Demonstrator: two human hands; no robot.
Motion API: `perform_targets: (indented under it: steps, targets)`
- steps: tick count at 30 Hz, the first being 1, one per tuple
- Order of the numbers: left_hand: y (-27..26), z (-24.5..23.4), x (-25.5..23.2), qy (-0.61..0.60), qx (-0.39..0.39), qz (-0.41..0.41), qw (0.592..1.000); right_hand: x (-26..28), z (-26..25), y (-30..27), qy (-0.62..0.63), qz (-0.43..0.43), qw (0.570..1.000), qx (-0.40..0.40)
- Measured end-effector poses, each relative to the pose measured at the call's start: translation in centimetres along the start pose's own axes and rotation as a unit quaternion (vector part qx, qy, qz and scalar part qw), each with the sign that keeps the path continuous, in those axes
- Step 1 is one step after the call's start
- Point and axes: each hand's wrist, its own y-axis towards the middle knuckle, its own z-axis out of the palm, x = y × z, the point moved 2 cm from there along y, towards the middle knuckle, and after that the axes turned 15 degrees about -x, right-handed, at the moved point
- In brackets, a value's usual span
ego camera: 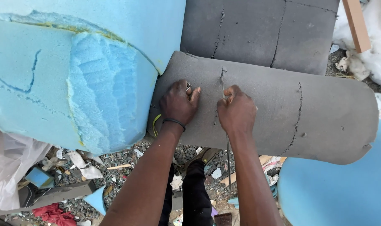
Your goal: Measuring and marking a piece of grey foam using a tape measure and a pencil, using a wooden slat as a straight edge.
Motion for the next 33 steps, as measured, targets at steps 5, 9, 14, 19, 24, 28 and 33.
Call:
perform_targets:
  steps: [5,9,14,19,24,28,33]
  targets:
    - [-0.1,0.1,0.1,0.007,0.001,-0.003,1.0,0.6,-4.1,-7.5,0.004,0.007,0.999,0.033]
    - [-0.2,0.2,0.4,0.007,-0.013,0.004,1.0,-1.7,-4.6,-11.9,0.02,0.021,0.998,0.057]
    - [-0.3,-0.1,0.0,0.006,-0.013,0.006,1.0,0.7,-4.5,-6.4,0.032,-0.003,0.999,0.013]
    - [-0.2,-0.2,0.1,0.011,-0.013,0.011,1.0,-0.5,0.4,-0.3,0.017,-0.063,0.998,-0.018]
    - [-0.2,-0.3,-0.2,0.004,-0.003,-0.004,1.0,-0.6,-2.2,-5.8,0.022,-0.007,1.0,0.015]
    - [-0.4,0.1,0.3,0.001,-0.014,0.003,1.0,-2.5,-4.1,-14.2,0.041,0.044,0.997,0.043]
    - [-0.4,0.4,0.6,-0.049,-0.02,0.022,0.998,-4.3,-3.6,-17.7,0.031,0.084,0.992,0.087]
